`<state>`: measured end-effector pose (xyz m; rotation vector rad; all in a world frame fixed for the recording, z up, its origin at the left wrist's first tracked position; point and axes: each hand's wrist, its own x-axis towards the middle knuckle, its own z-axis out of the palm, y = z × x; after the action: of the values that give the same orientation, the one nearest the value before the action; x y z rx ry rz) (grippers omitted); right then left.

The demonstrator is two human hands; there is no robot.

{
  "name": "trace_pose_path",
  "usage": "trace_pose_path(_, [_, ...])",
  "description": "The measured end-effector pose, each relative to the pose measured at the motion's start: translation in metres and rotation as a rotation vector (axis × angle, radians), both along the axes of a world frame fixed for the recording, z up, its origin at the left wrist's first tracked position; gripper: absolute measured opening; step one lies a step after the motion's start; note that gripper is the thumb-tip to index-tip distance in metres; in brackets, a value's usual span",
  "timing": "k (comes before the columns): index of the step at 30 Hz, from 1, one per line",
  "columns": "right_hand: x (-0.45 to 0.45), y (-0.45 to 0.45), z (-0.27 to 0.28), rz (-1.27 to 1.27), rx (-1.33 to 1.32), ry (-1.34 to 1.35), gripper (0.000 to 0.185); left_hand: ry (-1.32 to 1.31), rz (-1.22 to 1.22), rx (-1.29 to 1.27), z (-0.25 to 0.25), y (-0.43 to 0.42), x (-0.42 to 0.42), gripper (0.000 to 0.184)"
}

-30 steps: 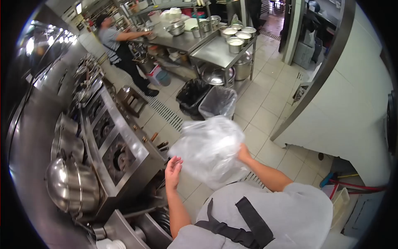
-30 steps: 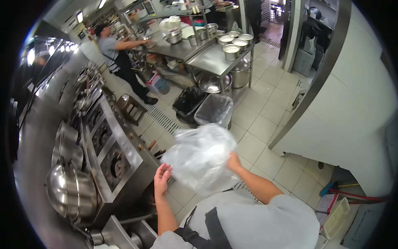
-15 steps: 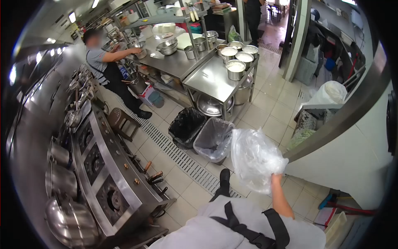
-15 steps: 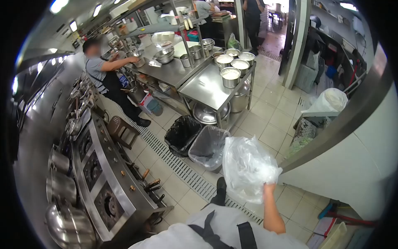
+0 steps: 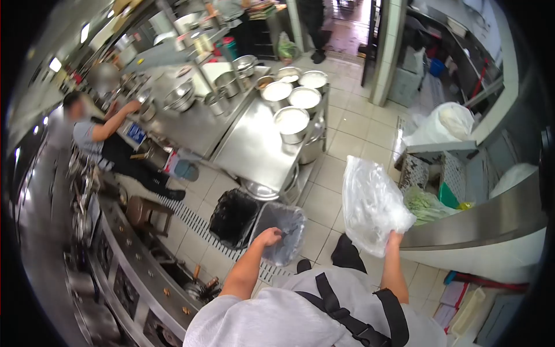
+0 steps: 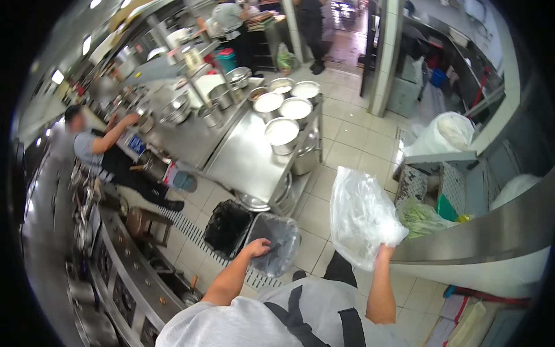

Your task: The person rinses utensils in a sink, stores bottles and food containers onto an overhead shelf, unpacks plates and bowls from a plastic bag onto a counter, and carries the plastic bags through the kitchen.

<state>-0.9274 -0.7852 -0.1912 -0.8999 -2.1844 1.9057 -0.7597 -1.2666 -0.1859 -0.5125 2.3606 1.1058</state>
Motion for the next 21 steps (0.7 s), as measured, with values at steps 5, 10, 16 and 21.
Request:
trace_pose_path(5, [-0.128,0.039,-0.101,-0.188,-0.104,-0.075,0.047,-0.093,-0.066,-0.019,-0.043,0.041,-0.09,0.044])
trace_pose_path(10, [-0.27,0.03,-0.033,-0.247,-0.014,-0.106,0.048,-0.102,-0.52,0.15,-0.116,0.085,-0.13,0.05])
trace_pose_path(16, [-0.488,0.027,-0.01,-0.033,-0.047,-0.178,0.053,-0.178,0.243,0.375,-0.051,0.146,-0.256,0.045])
trace_pose_path(21, [-0.624,0.036,-0.103,0.018,0.206,-0.058,0.057,0.0,0.252,0.46,0.007,0.127,-0.421,0.044])
